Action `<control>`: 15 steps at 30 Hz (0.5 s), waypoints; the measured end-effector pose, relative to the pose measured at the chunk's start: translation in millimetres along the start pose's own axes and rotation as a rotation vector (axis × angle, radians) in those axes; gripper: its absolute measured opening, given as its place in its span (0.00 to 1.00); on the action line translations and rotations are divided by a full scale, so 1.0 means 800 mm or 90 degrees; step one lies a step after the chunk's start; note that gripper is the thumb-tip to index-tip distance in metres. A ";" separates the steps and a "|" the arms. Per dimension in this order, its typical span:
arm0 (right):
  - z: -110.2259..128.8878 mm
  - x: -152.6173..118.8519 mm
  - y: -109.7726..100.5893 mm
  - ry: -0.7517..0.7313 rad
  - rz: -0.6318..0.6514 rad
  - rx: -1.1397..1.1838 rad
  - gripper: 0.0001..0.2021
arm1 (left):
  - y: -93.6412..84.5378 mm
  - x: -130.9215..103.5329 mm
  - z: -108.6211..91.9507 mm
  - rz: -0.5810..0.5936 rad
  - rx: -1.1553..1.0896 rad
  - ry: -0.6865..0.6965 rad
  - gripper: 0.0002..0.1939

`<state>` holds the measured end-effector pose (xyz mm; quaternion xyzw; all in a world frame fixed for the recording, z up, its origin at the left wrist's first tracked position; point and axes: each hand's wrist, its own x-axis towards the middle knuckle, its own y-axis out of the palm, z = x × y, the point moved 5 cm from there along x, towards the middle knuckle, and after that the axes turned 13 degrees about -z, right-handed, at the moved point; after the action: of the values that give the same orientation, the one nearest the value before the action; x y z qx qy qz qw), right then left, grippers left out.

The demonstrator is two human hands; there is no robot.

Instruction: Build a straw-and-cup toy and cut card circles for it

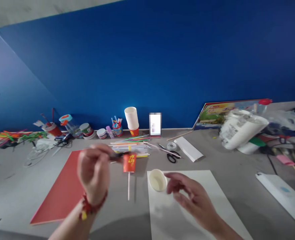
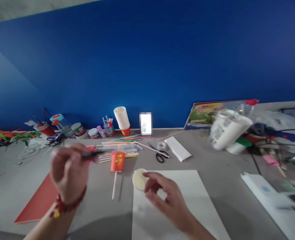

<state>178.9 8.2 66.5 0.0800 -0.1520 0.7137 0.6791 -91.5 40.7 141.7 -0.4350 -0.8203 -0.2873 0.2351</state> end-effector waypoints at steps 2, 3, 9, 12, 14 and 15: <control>0.006 -0.008 0.028 0.082 0.038 0.188 0.28 | 0.017 -0.075 -0.007 0.212 -0.051 -0.149 0.03; 0.008 -0.012 0.037 0.107 0.035 0.256 0.25 | 0.021 -0.103 -0.011 0.275 -0.071 -0.179 0.02; 0.010 -0.023 0.043 0.152 0.006 0.234 0.17 | 0.046 -0.144 -0.025 0.570 0.177 0.088 0.08; 0.010 -0.026 0.031 0.181 0.025 0.167 0.19 | 0.063 -0.141 -0.030 0.641 0.225 0.130 0.17; 0.012 -0.031 0.023 0.178 0.031 0.143 0.19 | 0.072 -0.145 -0.032 0.703 0.202 0.054 0.24; 0.013 -0.035 0.019 0.176 0.035 0.136 0.19 | 0.076 -0.147 -0.034 0.736 0.176 0.001 0.26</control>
<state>164.3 -21.9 65.8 0.0489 0.0173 0.7482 0.6614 23.8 -18.5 102.8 -0.7764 -0.4800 -0.0034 0.4084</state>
